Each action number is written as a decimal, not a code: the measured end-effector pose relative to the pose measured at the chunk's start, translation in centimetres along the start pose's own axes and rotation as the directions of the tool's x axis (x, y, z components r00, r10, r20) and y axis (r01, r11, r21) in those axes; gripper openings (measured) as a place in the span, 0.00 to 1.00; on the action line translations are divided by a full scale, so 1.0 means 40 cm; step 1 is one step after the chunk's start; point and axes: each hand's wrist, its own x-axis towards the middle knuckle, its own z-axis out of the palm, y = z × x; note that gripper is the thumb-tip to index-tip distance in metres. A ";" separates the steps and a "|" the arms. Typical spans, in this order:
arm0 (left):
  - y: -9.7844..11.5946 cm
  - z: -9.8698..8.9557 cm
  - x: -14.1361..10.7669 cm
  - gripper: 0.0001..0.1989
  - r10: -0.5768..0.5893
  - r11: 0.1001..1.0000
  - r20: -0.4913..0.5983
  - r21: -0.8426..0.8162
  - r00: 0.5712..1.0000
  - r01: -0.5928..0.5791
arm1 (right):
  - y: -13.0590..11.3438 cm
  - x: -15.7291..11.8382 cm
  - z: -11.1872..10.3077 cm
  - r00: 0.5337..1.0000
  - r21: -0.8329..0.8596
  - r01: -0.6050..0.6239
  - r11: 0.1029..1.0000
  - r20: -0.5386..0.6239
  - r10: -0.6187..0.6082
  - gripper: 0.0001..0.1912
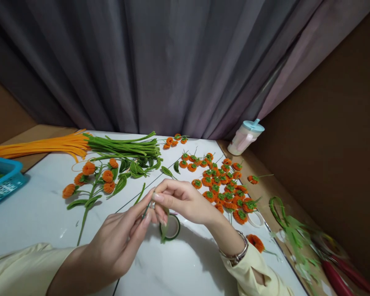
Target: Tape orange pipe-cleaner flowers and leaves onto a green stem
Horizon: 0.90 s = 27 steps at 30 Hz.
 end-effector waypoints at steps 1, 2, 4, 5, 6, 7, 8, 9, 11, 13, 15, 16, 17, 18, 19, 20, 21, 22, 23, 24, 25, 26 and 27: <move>0.001 -0.001 0.000 0.26 0.007 1.000 -0.002 -0.027 1.000 -0.007 | 0.002 -0.001 0.000 1.000 0.001 0.003 1.000 -0.004 -0.003 0.11; 0.002 -0.002 0.001 0.26 0.010 0.999 -0.002 -0.049 1.000 -0.010 | 0.003 -0.002 -0.001 1.000 -0.001 0.002 1.000 -0.009 -0.002 0.11; 0.002 -0.001 0.000 0.27 -0.009 0.996 0.009 -0.092 1.000 0.010 | 0.006 -0.005 -0.004 1.000 -0.012 -0.006 1.000 -0.022 0.005 0.12; 0.000 0.001 -0.001 0.27 -0.023 0.992 0.015 -0.121 1.000 0.025 | 0.007 -0.006 -0.006 1.000 -0.020 -0.009 1.000 -0.027 0.008 0.12; -0.002 0.004 -0.002 0.28 -0.037 0.986 0.026 -0.160 0.999 0.041 | 0.008 -0.006 -0.008 0.999 -0.028 -0.010 1.000 -0.030 0.009 0.12; -0.005 0.007 -0.004 0.28 -0.050 0.977 0.035 -0.206 0.998 0.056 | 0.008 -0.007 -0.010 0.999 -0.034 -0.011 0.999 -0.031 0.010 0.12; -0.007 0.010 -0.005 0.29 -0.062 0.965 0.041 -0.254 0.997 0.070 | 0.007 -0.007 -0.011 1.000 -0.036 -0.011 0.999 -0.028 0.010 0.11; -0.008 0.012 -0.006 0.29 -0.071 0.951 0.048 -0.299 0.996 0.082 | 0.006 -0.007 -0.012 1.000 -0.035 -0.009 0.999 -0.025 0.008 0.11; -0.009 0.013 -0.007 0.30 -0.091 0.925 0.062 -0.363 0.994 0.107 | 0.004 -0.007 -0.013 1.000 -0.026 -0.008 1.000 -0.022 0.008 0.11; -0.006 0.009 -0.005 0.30 -0.109 0.906 0.074 -0.403 0.991 0.130 | 0.002 -0.007 -0.012 0.999 -0.015 -0.021 1.000 -0.028 0.020 0.11; -0.003 0.003 0.000 0.29 -0.121 0.893 0.087 -0.427 0.989 0.147 | 0.001 -0.006 -0.011 0.998 -0.002 -0.046 0.999 -0.033 0.046 0.12; -0.001 -0.001 0.003 0.29 -0.124 0.888 0.092 -0.435 0.988 0.152 | 0.000 -0.007 -0.009 0.998 0.003 -0.058 0.998 -0.034 0.058 0.12; 0.001 -0.004 0.006 0.28 -0.126 0.884 0.100 -0.440 0.987 0.157 | -0.002 -0.007 -0.008 0.997 0.007 -0.066 0.998 -0.037 0.066 0.12; 0.003 -0.007 0.009 0.28 -0.126 0.884 0.107 -0.439 0.986 0.160 | -0.004 -0.009 -0.006 0.997 0.012 -0.071 0.997 -0.039 0.071 0.12; 0.004 -0.010 0.012 0.28 -0.126 0.887 0.118 -0.432 0.985 0.165 | -0.008 -0.010 -0.003 0.996 0.017 -0.073 0.997 -0.045 0.074 0.12; 0.005 -0.013 0.015 0.27 -0.123 0.893 0.120 -0.420 0.985 0.163 | -0.012 -0.012 0.000 0.996 0.021 -0.076 0.997 -0.051 0.077 0.11; 0.007 -0.016 0.017 0.27 -0.120 0.901 0.119 -0.404 0.986 0.159 | -0.017 -0.015 0.003 0.995 0.023 -0.077 0.997 -0.057 0.079 0.11; 0.008 -0.018 0.019 0.27 -0.114 0.910 0.112 -0.388 0.987 0.149 | -0.023 -0.017 0.007 0.995 0.020 -0.081 0.997 -0.065 0.082 0.10; 0.009 -0.020 0.021 0.27 -0.106 0.918 0.102 -0.371 0.989 0.137 | -0.029 -0.020 0.011 0.994 0.010 -0.085 0.996 -0.073 0.085 0.10; 0.010 -0.021 0.022 0.27 -0.099 0.927 0.091 -0.354 0.991 0.125 | -0.035 -0.023 0.015 0.993 -0.007 -0.090 0.996 -0.081 0.089 0.10; 0.011 -0.022 0.023 0.27 -0.094 0.934 0.080 -0.337 0.992 0.116 | -0.041 -0.026 0.018 0.992 -0.026 -0.093 0.995 -0.089 0.091 0.10; 0.012 -0.022 0.023 0.28 -0.090 0.940 0.072 -0.322 0.993 0.109 | -0.046 -0.028 0.022 0.991 -0.048 -0.098 0.994 -0.098 0.093 0.10; 0.012 -0.022 0.023 0.28 -0.086 0.945 0.067 -0.310 0.994 0.103 | -0.051 -0.031 0.024 0.990 -0.071 -0.102 0.992 -0.108 0.094 0.10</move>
